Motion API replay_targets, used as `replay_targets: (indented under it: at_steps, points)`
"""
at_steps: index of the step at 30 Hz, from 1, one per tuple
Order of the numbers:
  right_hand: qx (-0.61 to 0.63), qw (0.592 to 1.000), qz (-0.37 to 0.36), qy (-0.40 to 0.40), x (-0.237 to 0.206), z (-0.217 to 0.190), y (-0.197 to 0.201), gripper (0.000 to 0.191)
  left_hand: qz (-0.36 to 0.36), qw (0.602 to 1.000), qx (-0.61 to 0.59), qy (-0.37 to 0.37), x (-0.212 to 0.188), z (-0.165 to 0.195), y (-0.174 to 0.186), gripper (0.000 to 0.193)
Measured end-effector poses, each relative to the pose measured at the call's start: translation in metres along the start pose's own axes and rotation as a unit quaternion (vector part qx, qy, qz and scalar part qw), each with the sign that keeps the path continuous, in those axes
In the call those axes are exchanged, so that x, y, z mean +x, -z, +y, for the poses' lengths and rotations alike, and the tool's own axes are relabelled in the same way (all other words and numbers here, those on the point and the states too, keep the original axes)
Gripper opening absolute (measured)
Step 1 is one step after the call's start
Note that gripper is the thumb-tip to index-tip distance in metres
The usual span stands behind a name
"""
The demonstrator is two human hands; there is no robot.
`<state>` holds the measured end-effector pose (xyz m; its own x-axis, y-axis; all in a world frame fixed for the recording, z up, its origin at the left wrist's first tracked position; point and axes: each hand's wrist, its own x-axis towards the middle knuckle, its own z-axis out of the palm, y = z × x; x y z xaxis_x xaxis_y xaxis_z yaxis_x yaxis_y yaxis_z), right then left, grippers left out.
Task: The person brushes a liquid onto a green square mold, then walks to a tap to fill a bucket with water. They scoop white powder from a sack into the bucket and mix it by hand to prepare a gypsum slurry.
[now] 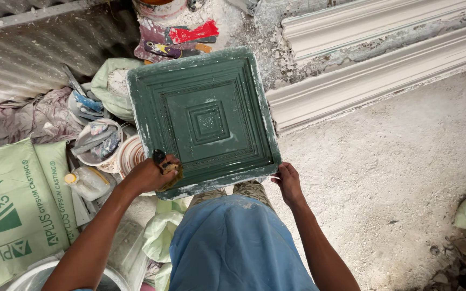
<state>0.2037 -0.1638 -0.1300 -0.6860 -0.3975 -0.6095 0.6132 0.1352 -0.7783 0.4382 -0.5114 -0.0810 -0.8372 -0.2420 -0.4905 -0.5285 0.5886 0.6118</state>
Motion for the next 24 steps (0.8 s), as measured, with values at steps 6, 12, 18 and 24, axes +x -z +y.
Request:
replay_targets:
  at_steps: [6,12,18,24]
  points:
    - [-0.031,0.999,0.002,0.009,0.0,-0.002,-0.002,0.021,-0.021,0.997,0.064,0.044,0.011,0.012,0.015,0.034]
    - [-0.022,1.0,0.015,-0.002,0.002,-0.002,-0.005,0.02,0.141,0.986,0.09,-0.016,0.031,0.012,0.023,0.034]
    - [-0.003,1.0,0.012,-0.009,0.004,-0.003,-0.007,0.016,0.117,0.976,0.126,-0.132,0.039,0.034,-0.026,0.041]
    - [-0.028,0.999,0.022,-0.005,0.004,-0.008,-0.012,0.014,0.259,0.956,-0.074,-0.114,0.069,0.103,-0.068,0.029]
